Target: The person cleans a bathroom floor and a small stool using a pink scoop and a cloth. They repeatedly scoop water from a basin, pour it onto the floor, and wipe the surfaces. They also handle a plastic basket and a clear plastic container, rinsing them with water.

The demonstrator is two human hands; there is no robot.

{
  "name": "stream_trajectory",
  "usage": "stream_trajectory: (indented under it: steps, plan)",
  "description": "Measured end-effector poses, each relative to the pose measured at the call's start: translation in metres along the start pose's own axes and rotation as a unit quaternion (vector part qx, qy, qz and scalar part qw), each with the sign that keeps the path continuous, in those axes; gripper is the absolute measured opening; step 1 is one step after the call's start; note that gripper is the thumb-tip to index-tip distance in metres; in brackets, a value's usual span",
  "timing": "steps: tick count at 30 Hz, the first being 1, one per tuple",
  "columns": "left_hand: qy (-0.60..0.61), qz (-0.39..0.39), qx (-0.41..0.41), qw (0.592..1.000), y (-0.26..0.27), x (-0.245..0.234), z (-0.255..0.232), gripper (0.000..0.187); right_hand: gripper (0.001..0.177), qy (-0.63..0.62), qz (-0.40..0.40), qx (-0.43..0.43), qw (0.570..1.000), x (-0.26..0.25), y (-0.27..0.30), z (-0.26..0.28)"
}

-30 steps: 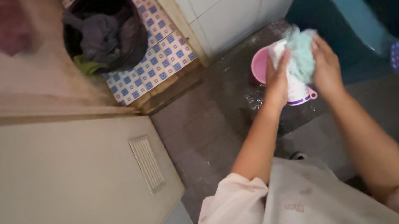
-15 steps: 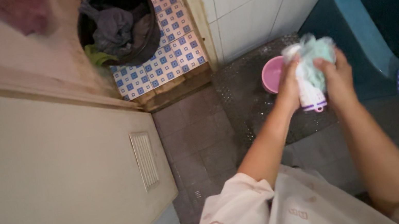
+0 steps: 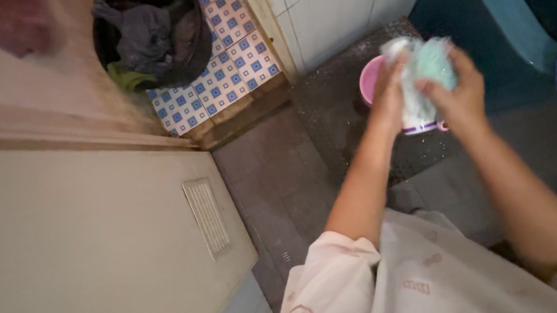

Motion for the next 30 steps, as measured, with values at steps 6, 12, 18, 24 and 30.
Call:
stream_trajectory:
  steps: [6, 12, 18, 24, 30]
  plan:
    - [0.152, 0.075, -0.162, 0.972, 0.007, -0.021, 0.044, 0.063, 0.069, 0.047, -0.021, -0.066, 0.997, 0.004, 0.011, 0.033]
    - [0.228, 0.094, -0.049, 0.968, 0.001, -0.014, 0.047, 0.052, 0.057, -0.201, 0.042, 0.197, 0.959, 0.025, -0.012, -0.006]
    - [0.132, 0.134, -0.028, 0.982, -0.002, -0.007, -0.006, 0.066, 0.071, -0.341, 0.110, 0.212, 0.909, 0.036, 0.029, 0.001]
    - [-0.080, -0.001, -0.068, 0.994, -0.008, -0.027, 0.023, 0.067, 0.081, 0.174, -0.043, -0.006, 0.984, -0.003, -0.014, 0.021]
    - [0.075, 0.073, -0.002, 0.994, -0.035, -0.068, 0.038, 0.063, 0.081, 0.236, 0.031, -0.115, 0.964, 0.022, 0.030, 0.080]
Point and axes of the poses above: each hand's wrist, its own y-axis away from the middle knuckle, its own x-axis out of the palm, z = x × y, the point moved 9 cm from there along -y, towards the middle knuckle, and after that the axes turned 11 degrees about y, right-handed, at the moved point
